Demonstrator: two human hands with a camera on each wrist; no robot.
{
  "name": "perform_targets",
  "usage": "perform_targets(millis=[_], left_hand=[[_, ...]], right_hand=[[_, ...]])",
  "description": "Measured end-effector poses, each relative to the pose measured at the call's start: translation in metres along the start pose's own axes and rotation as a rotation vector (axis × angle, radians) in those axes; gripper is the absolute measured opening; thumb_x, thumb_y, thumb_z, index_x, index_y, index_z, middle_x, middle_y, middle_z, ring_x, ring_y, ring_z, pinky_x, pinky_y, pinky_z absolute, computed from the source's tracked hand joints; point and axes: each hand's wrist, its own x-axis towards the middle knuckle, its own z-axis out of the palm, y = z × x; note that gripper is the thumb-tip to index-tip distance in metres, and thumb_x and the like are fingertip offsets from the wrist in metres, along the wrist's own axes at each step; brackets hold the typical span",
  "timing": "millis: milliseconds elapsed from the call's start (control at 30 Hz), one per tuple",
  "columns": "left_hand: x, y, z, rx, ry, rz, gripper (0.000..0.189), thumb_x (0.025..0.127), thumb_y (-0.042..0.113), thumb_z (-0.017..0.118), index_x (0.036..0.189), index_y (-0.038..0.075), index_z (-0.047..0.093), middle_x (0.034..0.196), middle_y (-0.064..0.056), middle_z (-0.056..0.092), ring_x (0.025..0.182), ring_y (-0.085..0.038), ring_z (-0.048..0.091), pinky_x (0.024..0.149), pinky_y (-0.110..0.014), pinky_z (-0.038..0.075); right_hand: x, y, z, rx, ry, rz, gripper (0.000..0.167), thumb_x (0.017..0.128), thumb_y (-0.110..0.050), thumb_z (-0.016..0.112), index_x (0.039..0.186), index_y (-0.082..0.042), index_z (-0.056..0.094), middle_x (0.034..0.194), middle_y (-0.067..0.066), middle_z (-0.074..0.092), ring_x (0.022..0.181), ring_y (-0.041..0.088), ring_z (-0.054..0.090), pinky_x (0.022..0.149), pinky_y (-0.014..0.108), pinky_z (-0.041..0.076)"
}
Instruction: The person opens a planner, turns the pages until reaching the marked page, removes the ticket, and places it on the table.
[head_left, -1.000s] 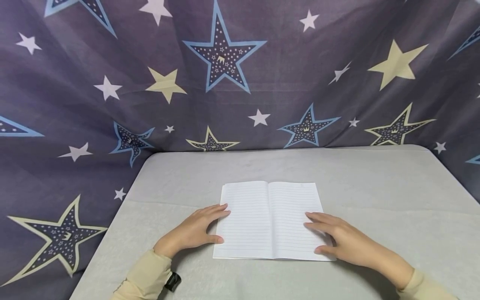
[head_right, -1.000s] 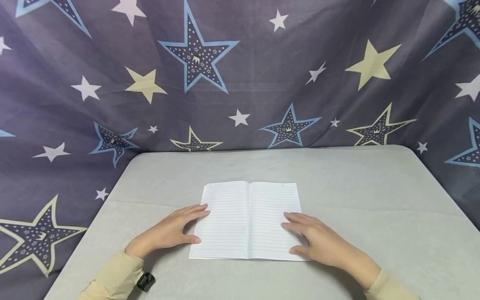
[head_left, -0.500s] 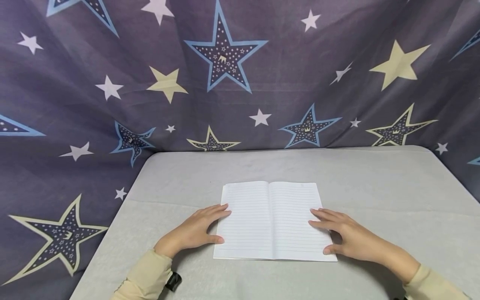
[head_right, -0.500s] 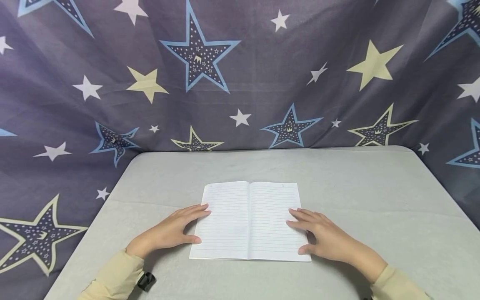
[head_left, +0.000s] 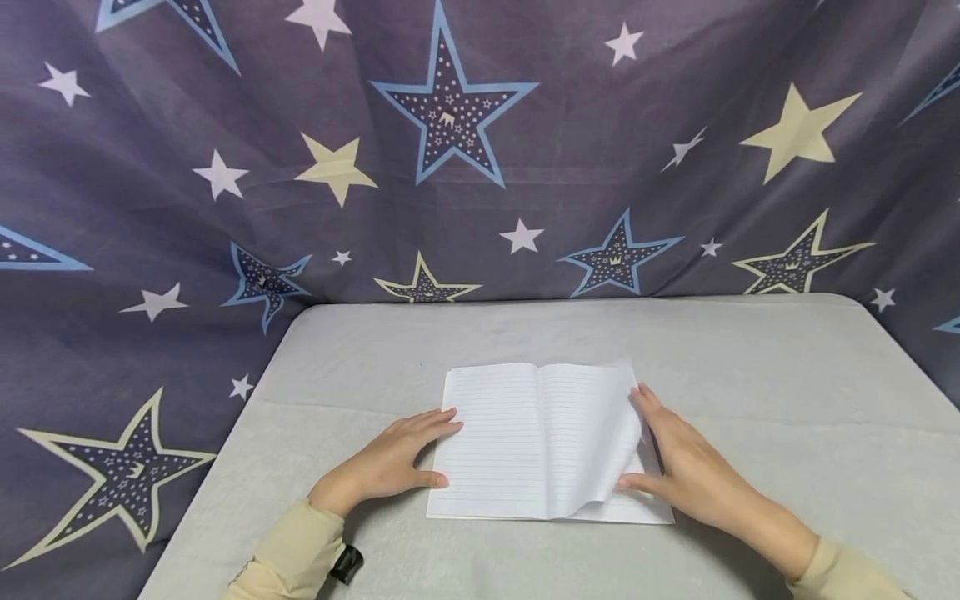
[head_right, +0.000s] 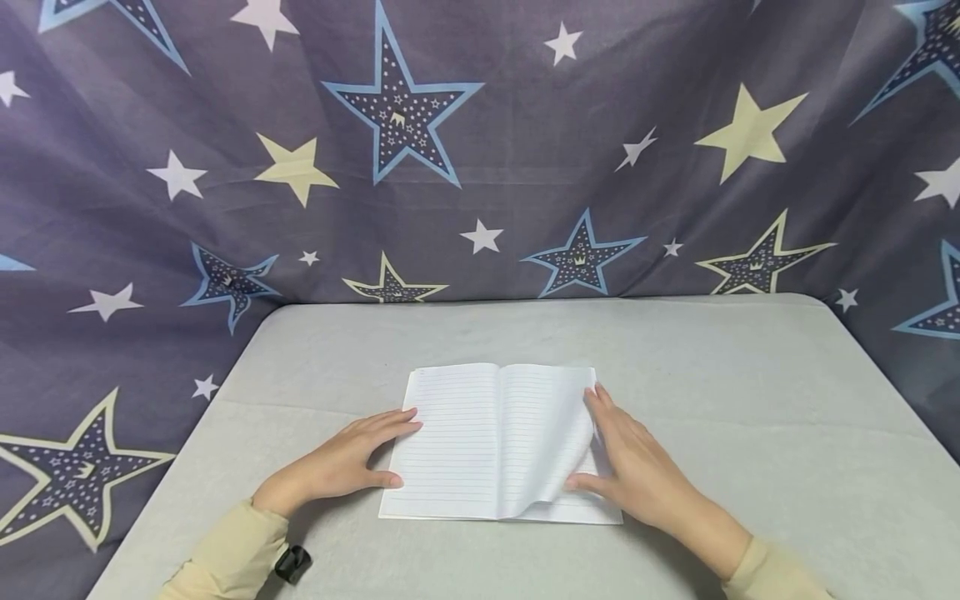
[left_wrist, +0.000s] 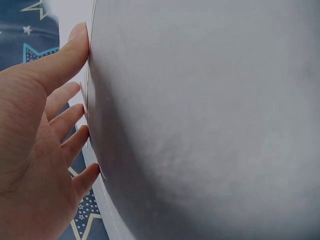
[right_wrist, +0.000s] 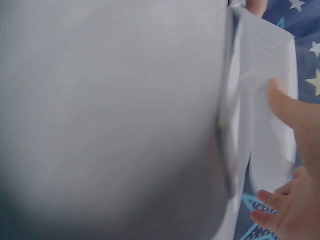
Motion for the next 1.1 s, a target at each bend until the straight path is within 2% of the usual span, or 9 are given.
perform_targets(millis=[100, 200, 300, 467, 633, 800, 967, 1100], left_hand=[[0.000, 0.000, 0.000, 0.004, 0.000, -0.001, 0.074, 0.086, 0.037, 0.076, 0.148, 0.009, 0.046, 0.158, -0.011, 0.034, 0.145, -0.034, 0.029, 0.113, -0.060, 0.025], [0.000, 0.000, 0.000, 0.005, -0.001, -0.002, 0.074, 0.086, 0.036, 0.076, 0.148, 0.009, 0.046, 0.158, -0.011, 0.034, 0.145, -0.034, 0.029, 0.114, -0.060, 0.024], [-0.001, 0.000, 0.001, 0.004, 0.001, 0.001, 0.073, 0.086, 0.036, 0.076, 0.148, 0.009, 0.047, 0.158, -0.011, 0.034, 0.145, -0.034, 0.029, 0.114, -0.060, 0.024], [-0.002, -0.001, 0.001, 0.038, 0.015, 0.005, 0.072, 0.086, 0.037, 0.075, 0.146, 0.008, 0.049, 0.157, -0.011, 0.036, 0.144, -0.034, 0.032, 0.114, -0.058, 0.026], [-0.008, -0.005, -0.001, 0.060, 0.038, -0.028, 0.068, 0.088, 0.034, 0.075, 0.145, 0.006, 0.050, 0.155, -0.012, 0.038, 0.141, -0.036, 0.035, 0.113, -0.059, 0.028], [-0.012, -0.011, -0.005, 0.065, 0.072, -0.069, 0.060, 0.092, 0.027, 0.071, 0.144, 0.007, 0.051, 0.153, -0.012, 0.042, 0.140, -0.036, 0.038, 0.112, -0.058, 0.030], [-0.011, -0.009, -0.007, 0.060, 0.120, -0.095, 0.055, 0.095, 0.023, 0.067, 0.145, 0.006, 0.050, 0.149, -0.012, 0.047, 0.137, -0.035, 0.042, 0.112, -0.054, 0.033], [-0.007, 0.000, -0.003, 0.053, 0.102, -0.069, 0.060, 0.096, 0.027, 0.066, 0.148, 0.005, 0.046, 0.154, -0.012, 0.041, 0.140, -0.035, 0.037, 0.114, -0.054, 0.030]], right_hand=[[0.007, -0.017, 0.003, 0.099, 0.037, 0.037, 0.115, 0.072, -0.037, 0.088, 0.157, -0.003, 0.019, 0.148, 0.026, 0.043, 0.130, 0.044, 0.046, 0.102, 0.060, 0.039], [0.012, -0.038, 0.011, 0.180, 0.019, 0.057, 0.111, 0.075, -0.037, 0.085, 0.159, -0.008, 0.018, 0.146, 0.019, 0.048, 0.129, 0.039, 0.050, 0.102, 0.059, 0.040], [0.016, -0.058, 0.021, 0.195, -0.044, 0.033, 0.102, 0.079, -0.045, 0.080, 0.158, -0.011, 0.024, 0.148, 0.013, 0.048, 0.131, 0.035, 0.049, 0.105, 0.056, 0.040], [0.022, -0.081, 0.037, 0.116, -0.201, -0.091, 0.087, 0.085, -0.061, 0.066, 0.152, -0.012, 0.041, 0.155, 0.008, 0.040, 0.137, 0.030, 0.043, 0.109, 0.051, 0.038], [0.025, -0.088, 0.043, -0.001, -0.348, -0.183, 0.072, 0.088, -0.057, 0.066, 0.142, -0.011, 0.055, 0.155, 0.009, 0.039, 0.140, 0.026, 0.039, 0.112, 0.049, 0.035], [0.024, -0.088, 0.043, -0.059, -0.449, -0.233, 0.065, 0.092, -0.050, 0.064, 0.142, -0.009, 0.054, 0.157, 0.011, 0.035, 0.144, 0.027, 0.033, 0.113, 0.052, 0.033], [0.023, -0.087, 0.044, -0.070, -0.461, -0.256, 0.064, 0.094, -0.045, 0.064, 0.145, -0.008, 0.051, 0.158, 0.011, 0.033, 0.145, 0.027, 0.031, 0.113, 0.054, 0.032], [0.022, -0.087, 0.045, -0.077, -0.464, -0.255, 0.063, 0.095, -0.044, 0.064, 0.145, -0.009, 0.050, 0.159, 0.011, 0.032, 0.146, 0.026, 0.029, 0.113, 0.054, 0.031]])
